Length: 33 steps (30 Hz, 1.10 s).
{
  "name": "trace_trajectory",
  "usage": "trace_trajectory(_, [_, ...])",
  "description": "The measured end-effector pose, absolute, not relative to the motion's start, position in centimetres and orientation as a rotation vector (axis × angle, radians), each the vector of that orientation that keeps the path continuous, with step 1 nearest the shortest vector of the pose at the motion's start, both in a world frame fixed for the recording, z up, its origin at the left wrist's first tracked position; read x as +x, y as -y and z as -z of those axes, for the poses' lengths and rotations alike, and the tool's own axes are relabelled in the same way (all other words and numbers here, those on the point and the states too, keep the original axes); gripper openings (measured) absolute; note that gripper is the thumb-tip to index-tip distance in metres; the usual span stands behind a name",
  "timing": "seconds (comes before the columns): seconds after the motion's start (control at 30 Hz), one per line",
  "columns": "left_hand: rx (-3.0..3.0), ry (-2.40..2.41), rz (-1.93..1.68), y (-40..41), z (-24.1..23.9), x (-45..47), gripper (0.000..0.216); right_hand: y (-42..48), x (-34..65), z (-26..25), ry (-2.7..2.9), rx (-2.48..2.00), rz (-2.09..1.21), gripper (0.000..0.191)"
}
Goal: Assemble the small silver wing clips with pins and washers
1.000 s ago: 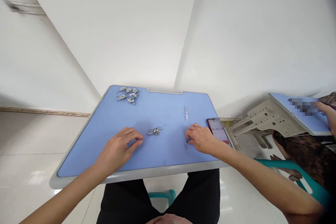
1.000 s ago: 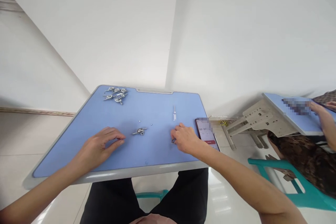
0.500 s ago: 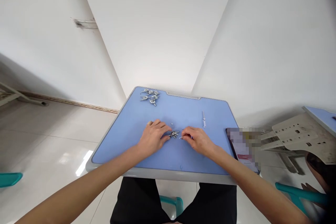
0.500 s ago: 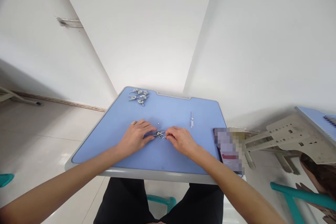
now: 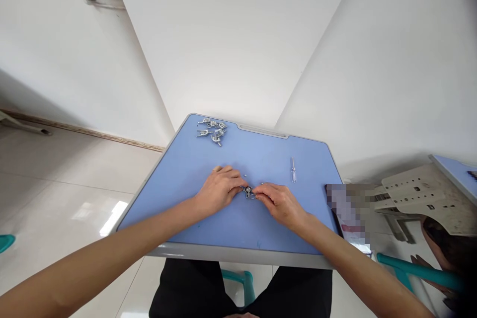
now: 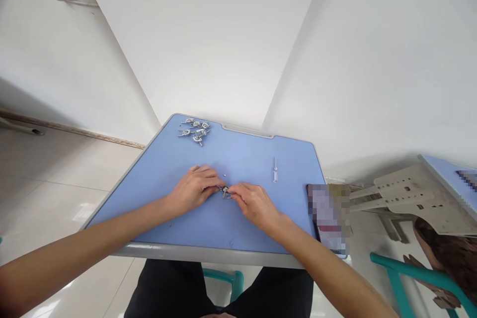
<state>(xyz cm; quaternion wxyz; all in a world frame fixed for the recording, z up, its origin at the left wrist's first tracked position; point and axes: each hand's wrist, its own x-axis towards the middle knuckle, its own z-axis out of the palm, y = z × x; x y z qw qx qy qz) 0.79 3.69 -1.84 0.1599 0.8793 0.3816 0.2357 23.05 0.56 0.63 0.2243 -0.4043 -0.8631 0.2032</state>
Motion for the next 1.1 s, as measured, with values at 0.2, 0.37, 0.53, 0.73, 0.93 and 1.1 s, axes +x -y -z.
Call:
trace_trajectory(0.2, [2.517, -1.079, -0.702, -3.7, 2.1, 0.7, 0.022, -0.1, 22.4, 0.0, 2.375, -1.067, -0.326, 0.017])
trace_trajectory(0.37, [2.515, -1.087, -0.653, -3.8, 1.9, 0.7, 0.023, -0.1, 22.1, 0.3, 2.291, -1.268, -0.370, 0.014])
trace_trajectory(0.53, [2.504, -1.076, -0.640, -3.9, 1.7, 0.7, 0.024, -0.7, 21.0, -0.3, 2.080, -1.514, -0.624, 0.012])
trace_trajectory(0.73, [2.453, -1.079, -0.648, -3.9, 1.6, 0.7, 0.020, -1.3, 20.7, -1.1, 1.823, -1.620, -1.032, 0.011])
trace_trajectory(0.93, [2.443, -1.099, -0.684, -3.9, 2.0, 0.7, 0.015, -0.4, 22.0, -1.0, 1.712, -1.474, -1.331, 0.012])
trace_trajectory(1.1, [2.440, -1.098, -0.696, -3.9, 2.1, 0.7, 0.014, 0.0, 22.8, -0.8, 1.793, -1.440, -1.201, 0.015])
